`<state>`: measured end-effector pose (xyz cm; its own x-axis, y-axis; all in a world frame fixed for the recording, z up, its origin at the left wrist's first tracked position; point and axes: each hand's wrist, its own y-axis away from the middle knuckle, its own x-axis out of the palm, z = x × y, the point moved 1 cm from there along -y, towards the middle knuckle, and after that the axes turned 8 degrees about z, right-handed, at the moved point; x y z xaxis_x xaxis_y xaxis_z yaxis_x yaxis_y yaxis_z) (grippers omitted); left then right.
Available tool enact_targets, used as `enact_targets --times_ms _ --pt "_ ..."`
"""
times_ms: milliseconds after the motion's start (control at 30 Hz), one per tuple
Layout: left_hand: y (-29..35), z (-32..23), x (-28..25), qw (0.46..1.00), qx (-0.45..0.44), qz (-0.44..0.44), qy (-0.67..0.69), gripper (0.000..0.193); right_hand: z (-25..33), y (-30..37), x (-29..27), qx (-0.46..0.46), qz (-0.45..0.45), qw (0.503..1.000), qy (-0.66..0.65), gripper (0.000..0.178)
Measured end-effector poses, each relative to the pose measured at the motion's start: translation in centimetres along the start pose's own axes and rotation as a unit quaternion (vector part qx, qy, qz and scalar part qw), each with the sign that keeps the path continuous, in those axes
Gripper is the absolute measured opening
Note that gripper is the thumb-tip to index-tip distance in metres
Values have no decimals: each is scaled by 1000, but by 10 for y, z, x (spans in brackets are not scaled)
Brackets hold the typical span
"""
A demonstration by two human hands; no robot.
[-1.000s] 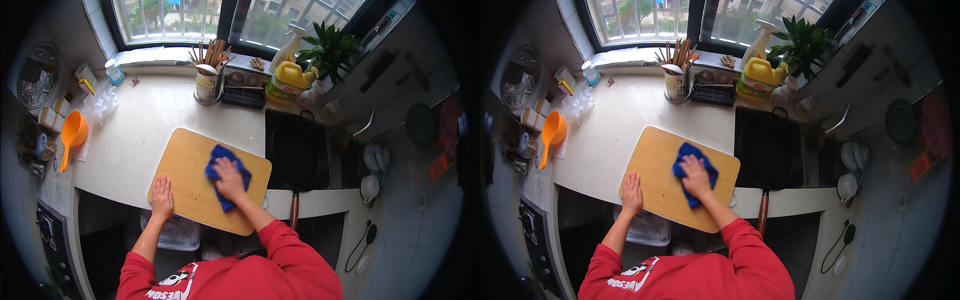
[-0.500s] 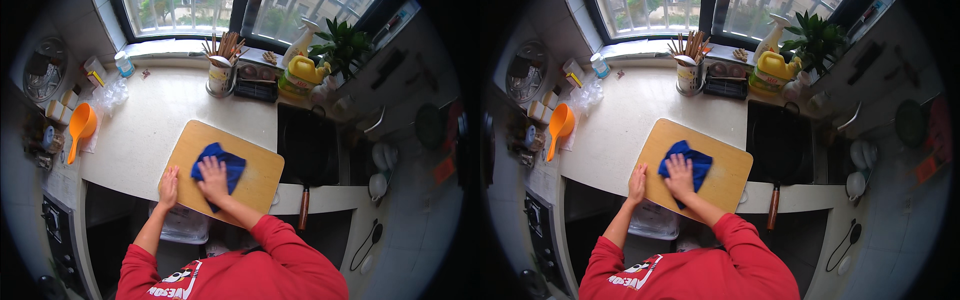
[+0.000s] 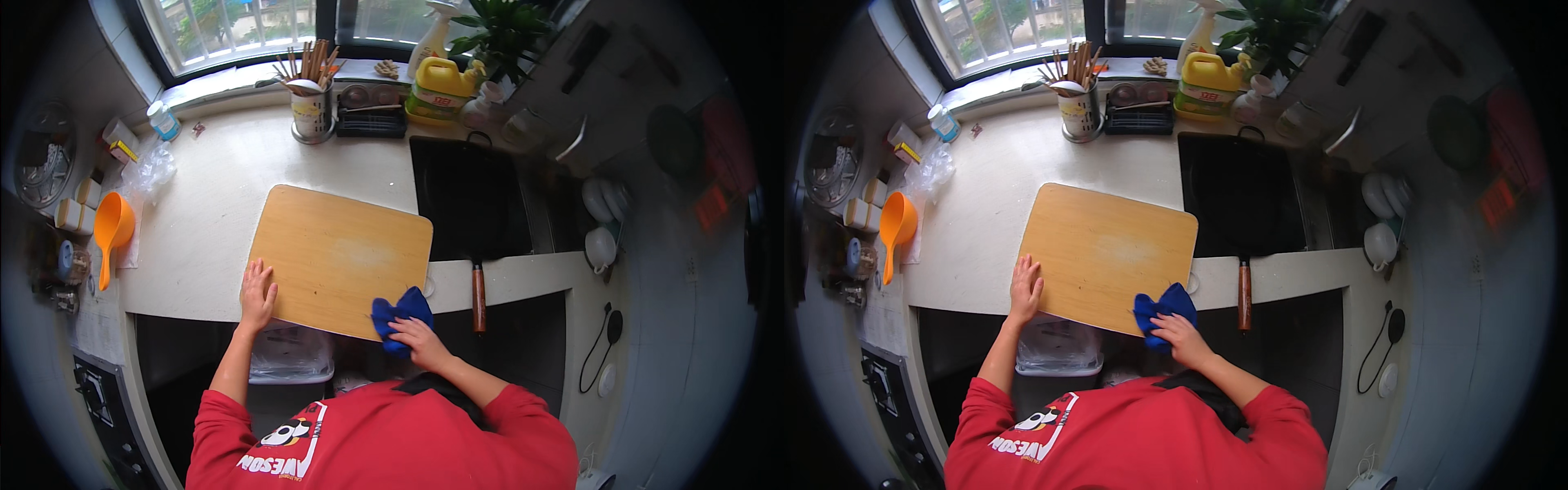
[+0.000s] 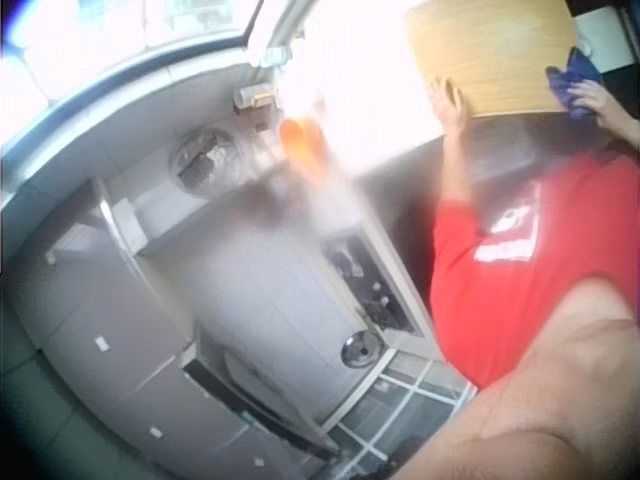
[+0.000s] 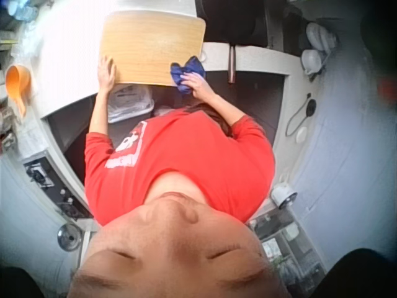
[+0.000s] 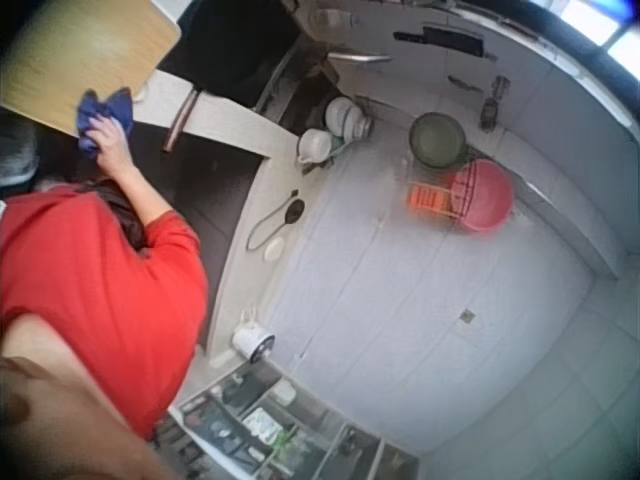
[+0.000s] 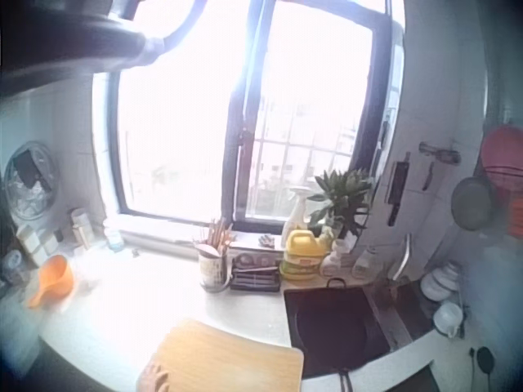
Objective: The person cleans a wooden cutting board with a blue cloth, then wipes a wok and places it on the stove. They proceed to wipe the countertop and sink area with the blue cloth, followed by scrubbing the stovetop with a pink sponge. Finally, they wipe the stovetop again with the blue cloth.
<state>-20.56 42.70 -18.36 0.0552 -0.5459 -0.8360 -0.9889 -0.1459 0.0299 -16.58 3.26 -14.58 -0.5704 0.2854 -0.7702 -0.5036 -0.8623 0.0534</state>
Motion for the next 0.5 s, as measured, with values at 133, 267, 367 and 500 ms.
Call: enact_targets --times_ms 133,267,367,500 --pt "13 -73 13 988 139 67 -7 61 -13 52 -18 251 -3 963 -94 27" --pt "27 -165 42 951 247 186 -22 64 -28 44 1 426 36 679 -597 43" --pt "35 -159 83 948 246 164 -116 61 -28 14 35 325 -38 554 -765 38" --pt "38 -155 70 948 252 145 -130 64 -17 4 42 259 -97 611 -742 43"
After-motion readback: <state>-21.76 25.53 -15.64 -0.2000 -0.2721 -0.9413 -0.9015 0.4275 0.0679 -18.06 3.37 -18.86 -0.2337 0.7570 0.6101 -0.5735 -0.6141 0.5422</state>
